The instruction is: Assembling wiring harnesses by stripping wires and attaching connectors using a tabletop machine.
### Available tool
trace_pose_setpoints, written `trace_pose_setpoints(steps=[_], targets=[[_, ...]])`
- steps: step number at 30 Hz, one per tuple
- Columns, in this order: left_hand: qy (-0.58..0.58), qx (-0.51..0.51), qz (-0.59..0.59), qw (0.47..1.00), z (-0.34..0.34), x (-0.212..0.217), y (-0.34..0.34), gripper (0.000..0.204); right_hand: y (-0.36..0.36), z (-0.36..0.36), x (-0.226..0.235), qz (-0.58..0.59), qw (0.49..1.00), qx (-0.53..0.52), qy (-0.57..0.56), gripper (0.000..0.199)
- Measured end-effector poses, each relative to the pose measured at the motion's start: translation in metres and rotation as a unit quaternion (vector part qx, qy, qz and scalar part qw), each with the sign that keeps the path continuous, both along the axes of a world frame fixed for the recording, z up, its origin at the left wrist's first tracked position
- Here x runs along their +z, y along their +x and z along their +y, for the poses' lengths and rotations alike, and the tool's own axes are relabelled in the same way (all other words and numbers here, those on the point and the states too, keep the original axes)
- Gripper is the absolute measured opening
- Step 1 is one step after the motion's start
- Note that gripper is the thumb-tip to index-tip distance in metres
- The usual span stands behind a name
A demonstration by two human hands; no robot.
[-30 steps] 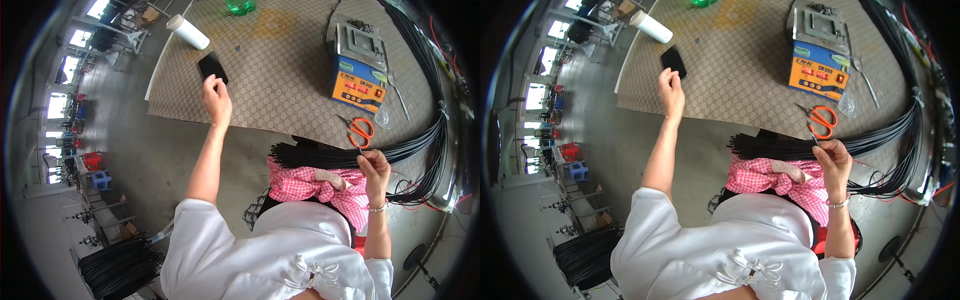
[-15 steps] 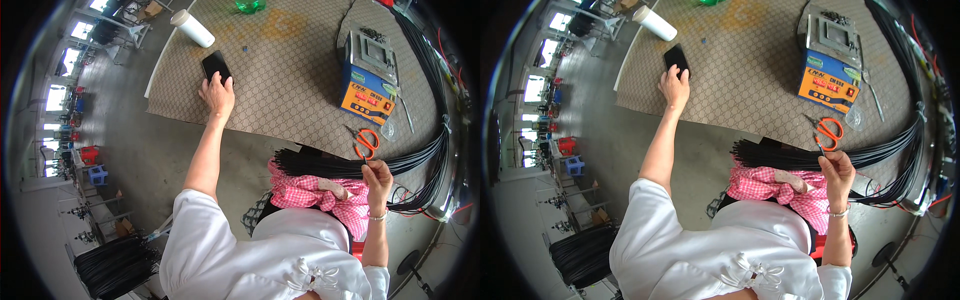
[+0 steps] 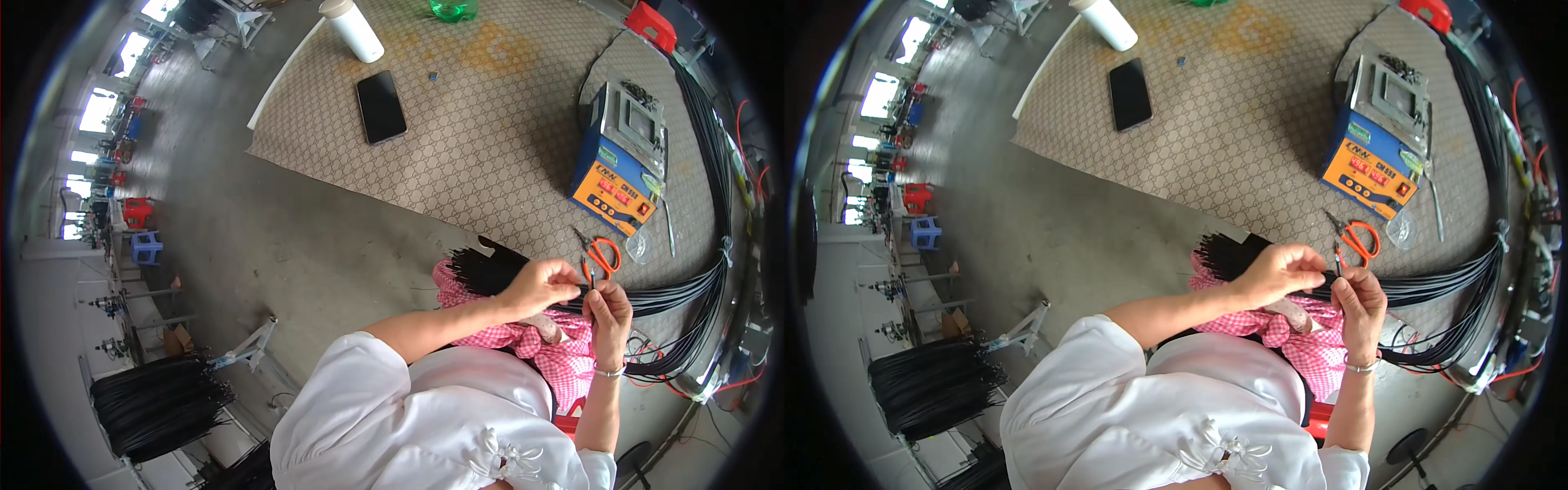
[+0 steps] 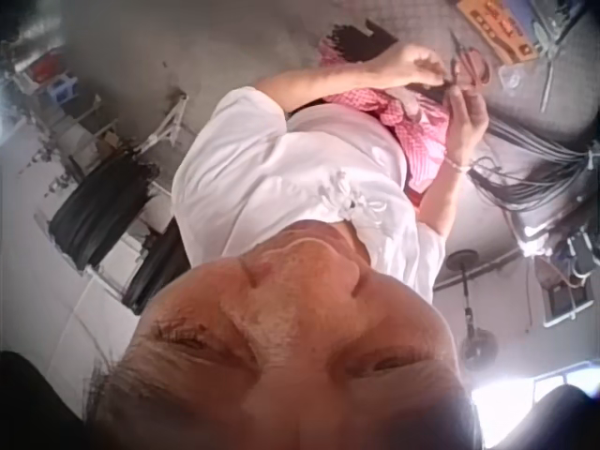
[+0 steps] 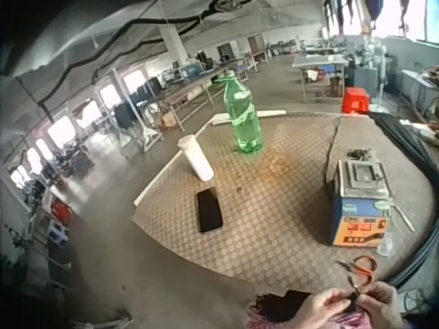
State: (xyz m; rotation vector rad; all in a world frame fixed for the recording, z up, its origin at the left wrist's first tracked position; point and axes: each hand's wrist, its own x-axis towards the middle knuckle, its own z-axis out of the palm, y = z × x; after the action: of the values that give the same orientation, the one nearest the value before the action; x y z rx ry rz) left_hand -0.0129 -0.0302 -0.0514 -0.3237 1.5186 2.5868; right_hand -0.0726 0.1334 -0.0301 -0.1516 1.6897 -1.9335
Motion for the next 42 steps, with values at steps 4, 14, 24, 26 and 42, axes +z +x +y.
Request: trace_pose_setpoints(steps=[4,14,24,26,42], targets=[[0.038,0.017,0.001,0.999,0.012,0.005,-0.002,0.012,0.001,0.0,-0.004,-0.007,1.0,0.0,0.012,0.006],[-0.023,0.069,0.025,0.997,0.016,-0.008,-0.004,0.011,-0.001,-0.002,-0.008,0.032,0.998,0.033,0.035,0.005],[-0.104,0.083,0.031,0.991,0.013,-0.001,-0.004,0.01,-0.003,0.0,0.0,0.012,0.995,0.072,0.069,0.006],[-0.114,0.075,0.036,0.99,0.01,0.004,-0.005,0.01,-0.005,-0.003,0.006,0.026,0.992,0.07,0.1,0.007],[-0.008,0.071,0.02,0.997,0.011,0.032,-0.002,0.011,-0.002,0.012,0.017,-0.047,0.997,0.056,0.004,0.008]])
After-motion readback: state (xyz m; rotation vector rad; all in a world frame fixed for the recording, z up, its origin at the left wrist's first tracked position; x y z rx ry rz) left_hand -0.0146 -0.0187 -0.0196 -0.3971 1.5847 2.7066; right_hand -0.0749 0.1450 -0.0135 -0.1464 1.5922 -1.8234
